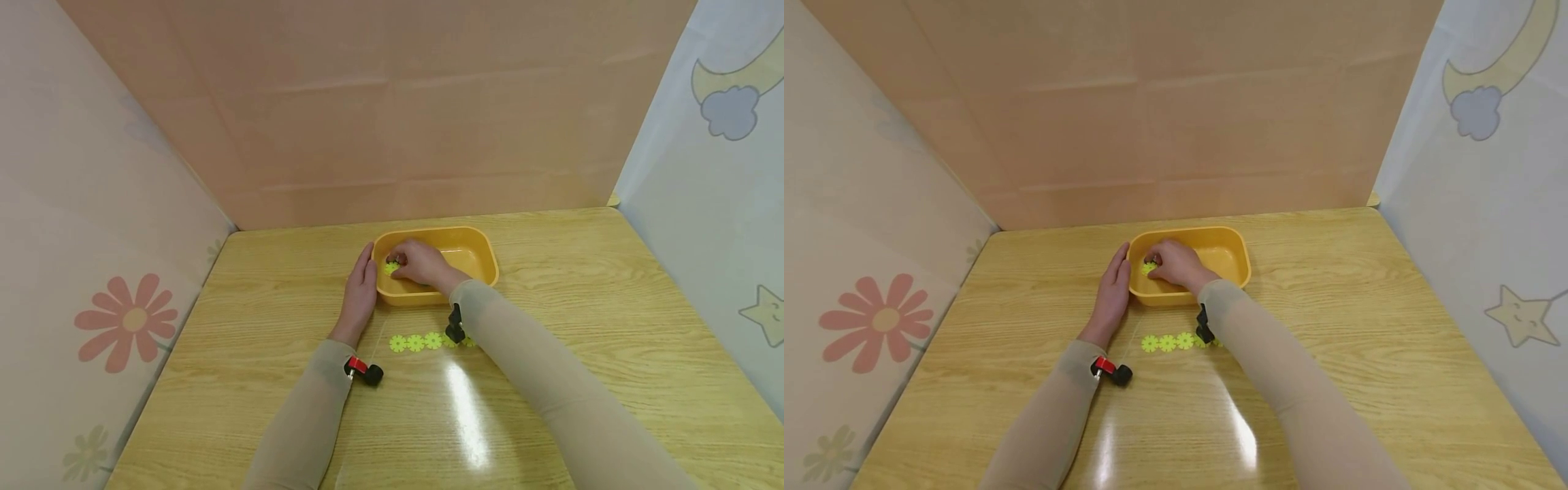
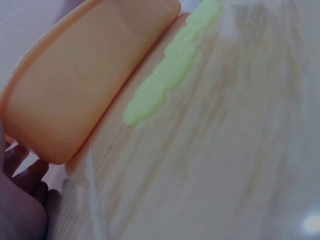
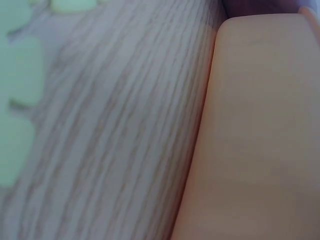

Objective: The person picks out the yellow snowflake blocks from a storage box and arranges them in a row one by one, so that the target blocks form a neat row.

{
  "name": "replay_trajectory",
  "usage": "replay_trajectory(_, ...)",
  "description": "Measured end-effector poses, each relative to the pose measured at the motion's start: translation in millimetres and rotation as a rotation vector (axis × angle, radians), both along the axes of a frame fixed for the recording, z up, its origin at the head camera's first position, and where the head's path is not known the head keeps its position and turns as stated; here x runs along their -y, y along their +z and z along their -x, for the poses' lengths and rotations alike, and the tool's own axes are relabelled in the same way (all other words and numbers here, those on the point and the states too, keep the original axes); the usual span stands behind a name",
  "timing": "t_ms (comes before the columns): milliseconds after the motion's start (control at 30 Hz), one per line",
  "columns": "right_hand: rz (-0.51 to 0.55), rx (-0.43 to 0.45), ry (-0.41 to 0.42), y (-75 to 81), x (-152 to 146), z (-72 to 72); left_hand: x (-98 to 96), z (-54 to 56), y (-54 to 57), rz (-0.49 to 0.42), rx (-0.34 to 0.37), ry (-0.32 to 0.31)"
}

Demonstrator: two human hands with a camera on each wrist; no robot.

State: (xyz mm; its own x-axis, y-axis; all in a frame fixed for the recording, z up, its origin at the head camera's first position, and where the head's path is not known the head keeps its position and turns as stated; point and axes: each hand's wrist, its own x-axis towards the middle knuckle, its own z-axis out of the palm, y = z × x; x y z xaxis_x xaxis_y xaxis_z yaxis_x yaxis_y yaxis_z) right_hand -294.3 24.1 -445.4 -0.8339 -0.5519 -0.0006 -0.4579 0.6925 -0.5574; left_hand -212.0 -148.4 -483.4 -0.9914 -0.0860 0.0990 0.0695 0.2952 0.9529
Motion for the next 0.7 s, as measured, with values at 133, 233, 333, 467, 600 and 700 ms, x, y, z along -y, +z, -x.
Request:
replay_trajectory(133,0.001,-0.008,-0.009,-2.3,-0.1,0.1,0.4,-0.8,-1.9,0.0,-0.005,-0.002)
replay_trajectory(233,-0.003,-0.012,-0.018,-2.4,0.0,-0.7,0.6,-0.8,-3.0,0.0,-0.005,0.0)
replay_trajectory(333,-0.014,-0.01,-0.022,-1.5,0.7,-1.6,0.9,-0.7,-3.0,-0.001,0.0,0.002)
replay_trajectory(467,-0.036,-0.012,-0.028,-1.2,1.9,-1.7,1.0,-0.7,-3.0,0.002,0.003,0.005)
replay_trajectory(600,-0.037,-0.013,-0.037,-0.2,1.1,-2.9,0.4,-1.4,-2.3,-0.002,0.006,0.003)
replay_trajectory(700,-0.019,-0.013,-0.046,0.6,0.3,-4.1,0.0,-1.8,-1.4,-0.004,0.011,0.001)
